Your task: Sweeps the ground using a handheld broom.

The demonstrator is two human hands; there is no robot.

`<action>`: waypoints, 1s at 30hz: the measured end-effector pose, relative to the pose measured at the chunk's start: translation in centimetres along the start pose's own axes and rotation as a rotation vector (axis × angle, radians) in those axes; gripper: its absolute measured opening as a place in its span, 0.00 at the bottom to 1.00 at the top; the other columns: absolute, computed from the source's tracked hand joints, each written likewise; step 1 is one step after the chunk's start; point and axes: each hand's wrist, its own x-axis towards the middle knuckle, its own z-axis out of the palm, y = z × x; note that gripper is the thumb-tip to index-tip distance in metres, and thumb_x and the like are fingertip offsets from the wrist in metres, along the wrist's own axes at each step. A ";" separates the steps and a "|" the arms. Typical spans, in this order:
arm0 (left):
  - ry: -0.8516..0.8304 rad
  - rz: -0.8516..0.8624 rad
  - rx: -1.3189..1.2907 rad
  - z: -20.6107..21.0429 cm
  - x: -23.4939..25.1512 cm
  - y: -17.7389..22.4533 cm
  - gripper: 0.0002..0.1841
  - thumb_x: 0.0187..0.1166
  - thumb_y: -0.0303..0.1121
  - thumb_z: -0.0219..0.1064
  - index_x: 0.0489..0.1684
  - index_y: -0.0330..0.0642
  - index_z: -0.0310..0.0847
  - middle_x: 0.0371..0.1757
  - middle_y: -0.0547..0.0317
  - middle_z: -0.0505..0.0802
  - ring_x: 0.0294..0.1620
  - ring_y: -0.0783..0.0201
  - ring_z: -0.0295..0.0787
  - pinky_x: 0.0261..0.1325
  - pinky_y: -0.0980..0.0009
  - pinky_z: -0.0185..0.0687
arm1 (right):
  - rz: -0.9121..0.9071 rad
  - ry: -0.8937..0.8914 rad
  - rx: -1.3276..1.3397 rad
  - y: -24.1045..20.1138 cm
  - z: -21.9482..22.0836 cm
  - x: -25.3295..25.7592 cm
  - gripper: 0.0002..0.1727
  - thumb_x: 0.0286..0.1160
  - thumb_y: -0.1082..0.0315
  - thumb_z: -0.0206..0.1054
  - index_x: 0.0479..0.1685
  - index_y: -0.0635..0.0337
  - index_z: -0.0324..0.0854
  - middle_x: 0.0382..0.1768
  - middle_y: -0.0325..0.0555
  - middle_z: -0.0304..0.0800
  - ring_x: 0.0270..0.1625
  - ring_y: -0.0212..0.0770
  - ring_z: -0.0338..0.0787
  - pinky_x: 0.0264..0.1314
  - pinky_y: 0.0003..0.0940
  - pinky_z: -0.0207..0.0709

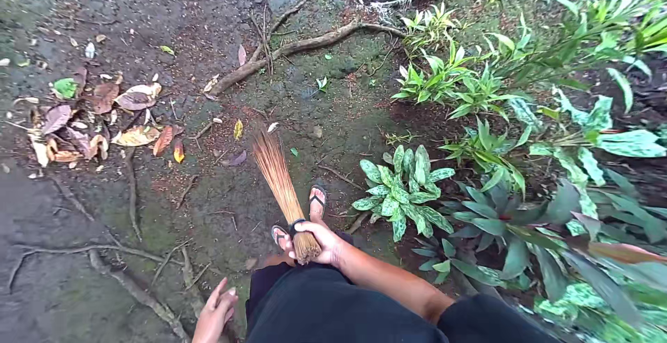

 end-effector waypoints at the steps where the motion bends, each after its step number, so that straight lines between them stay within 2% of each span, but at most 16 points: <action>1: -0.009 0.022 0.016 0.1 0.5 0.8 0.31 0.87 0.36 0.61 0.90 0.44 0.60 0.70 0.38 0.85 0.66 0.48 0.87 0.67 0.50 0.82 | 0.017 0.001 0.010 0.4 0.1 -0.6 0.10 0.87 0.62 0.52 0.52 0.56 0.72 0.38 0.50 0.88 0.37 0.44 0.90 0.42 0.40 0.88; 4: -0.024 0.048 0.061 -0.1 1.4 2.8 0.30 0.88 0.36 0.61 0.90 0.46 0.61 0.70 0.40 0.86 0.66 0.49 0.88 0.67 0.51 0.82 | -0.064 0.154 0.081 -1.3 -1.2 -3.5 0.11 0.83 0.63 0.54 0.51 0.59 0.73 0.34 0.52 0.87 0.28 0.42 0.88 0.28 0.34 0.84; 7: -0.008 0.052 0.043 -0.9 1.5 2.7 0.29 0.89 0.34 0.60 0.90 0.45 0.61 0.70 0.39 0.86 0.65 0.48 0.88 0.65 0.53 0.83 | -0.235 0.351 0.129 -5.3 -5.9 -9.2 0.14 0.83 0.59 0.53 0.53 0.60 0.74 0.35 0.51 0.87 0.27 0.39 0.87 0.24 0.29 0.82; 10: 0.015 -0.006 0.016 -2.0 1.7 0.6 0.28 0.89 0.33 0.60 0.89 0.43 0.61 0.68 0.35 0.86 0.63 0.46 0.88 0.64 0.51 0.82 | -0.476 0.615 0.067 -8.9 -12.1 -14.5 0.12 0.83 0.61 0.54 0.53 0.59 0.74 0.33 0.50 0.86 0.28 0.39 0.89 0.27 0.31 0.86; 12: 0.014 -0.073 0.010 -2.6 1.6 -1.1 0.29 0.89 0.32 0.61 0.89 0.42 0.61 0.69 0.32 0.85 0.65 0.43 0.86 0.66 0.48 0.81 | -0.530 0.807 -0.059 -9.4 -13.8 -15.8 0.13 0.81 0.62 0.58 0.59 0.56 0.73 0.33 0.48 0.85 0.28 0.40 0.89 0.28 0.34 0.86; 14: 0.017 -0.106 0.008 -3.2 1.9 -3.1 0.29 0.88 0.33 0.62 0.89 0.40 0.61 0.69 0.31 0.85 0.64 0.42 0.87 0.67 0.48 0.81 | -0.531 0.958 -0.198 -8.0 -12.8 -15.3 0.24 0.81 0.62 0.60 0.75 0.52 0.65 0.37 0.50 0.83 0.31 0.42 0.86 0.32 0.40 0.83; 15: 0.023 -0.110 -0.016 -3.7 2.3 -4.0 0.30 0.88 0.33 0.63 0.88 0.38 0.61 0.69 0.30 0.84 0.64 0.41 0.87 0.67 0.47 0.81 | -0.555 0.999 -0.237 -7.0 -12.0 -14.3 0.26 0.81 0.61 0.61 0.77 0.53 0.63 0.37 0.50 0.83 0.30 0.42 0.85 0.31 0.41 0.81; 17: 0.024 -0.106 -0.052 -4.7 3.2 -5.3 0.30 0.87 0.34 0.64 0.87 0.36 0.62 0.70 0.29 0.85 0.65 0.39 0.87 0.70 0.46 0.80 | -0.624 0.955 -0.276 -5.5 -10.9 -11.9 0.22 0.84 0.59 0.59 0.73 0.55 0.65 0.33 0.44 0.83 0.28 0.37 0.85 0.30 0.38 0.82; 19: 0.007 -0.106 -0.060 -5.5 4.1 -5.7 0.31 0.87 0.35 0.64 0.87 0.35 0.62 0.69 0.30 0.85 0.66 0.40 0.87 0.72 0.47 0.79 | -0.628 0.816 -0.269 -5.1 -10.3 -8.3 0.13 0.88 0.55 0.54 0.59 0.52 0.70 0.28 0.37 0.87 0.26 0.32 0.88 0.29 0.32 0.85; 20: -0.003 -0.107 -0.069 -6.1 4.6 -5.5 0.31 0.87 0.35 0.64 0.88 0.36 0.62 0.71 0.30 0.84 0.68 0.40 0.86 0.73 0.48 0.78 | -0.606 0.756 -0.239 -4.8 -9.2 -5.7 0.12 0.88 0.55 0.54 0.56 0.52 0.72 0.27 0.37 0.87 0.27 0.33 0.88 0.29 0.33 0.85; 24: 0.003 -0.067 -0.127 -9.4 7.6 -3.5 0.30 0.87 0.36 0.64 0.88 0.41 0.63 0.68 0.33 0.86 0.64 0.41 0.88 0.69 0.47 0.81 | -0.440 0.578 -0.096 -2.7 1.8 6.6 0.09 0.83 0.60 0.57 0.47 0.55 0.74 0.27 0.42 0.84 0.26 0.36 0.86 0.29 0.33 0.84; 27: 0.012 -0.033 -0.144 -13.3 8.7 -1.2 0.30 0.88 0.37 0.63 0.89 0.45 0.62 0.69 0.36 0.86 0.66 0.42 0.87 0.68 0.47 0.82 | -0.277 0.430 -0.057 -0.2 9.2 12.7 0.10 0.84 0.63 0.57 0.52 0.58 0.73 0.33 0.49 0.86 0.30 0.40 0.90 0.32 0.35 0.88; 30: 0.032 -0.041 -0.174 -16.7 10.1 -0.5 0.30 0.88 0.36 0.62 0.90 0.44 0.61 0.70 0.35 0.86 0.67 0.42 0.87 0.68 0.47 0.81 | -0.317 0.322 -0.033 1.4 11.2 12.4 0.09 0.84 0.63 0.53 0.50 0.58 0.74 0.33 0.49 0.88 0.28 0.40 0.91 0.28 0.32 0.89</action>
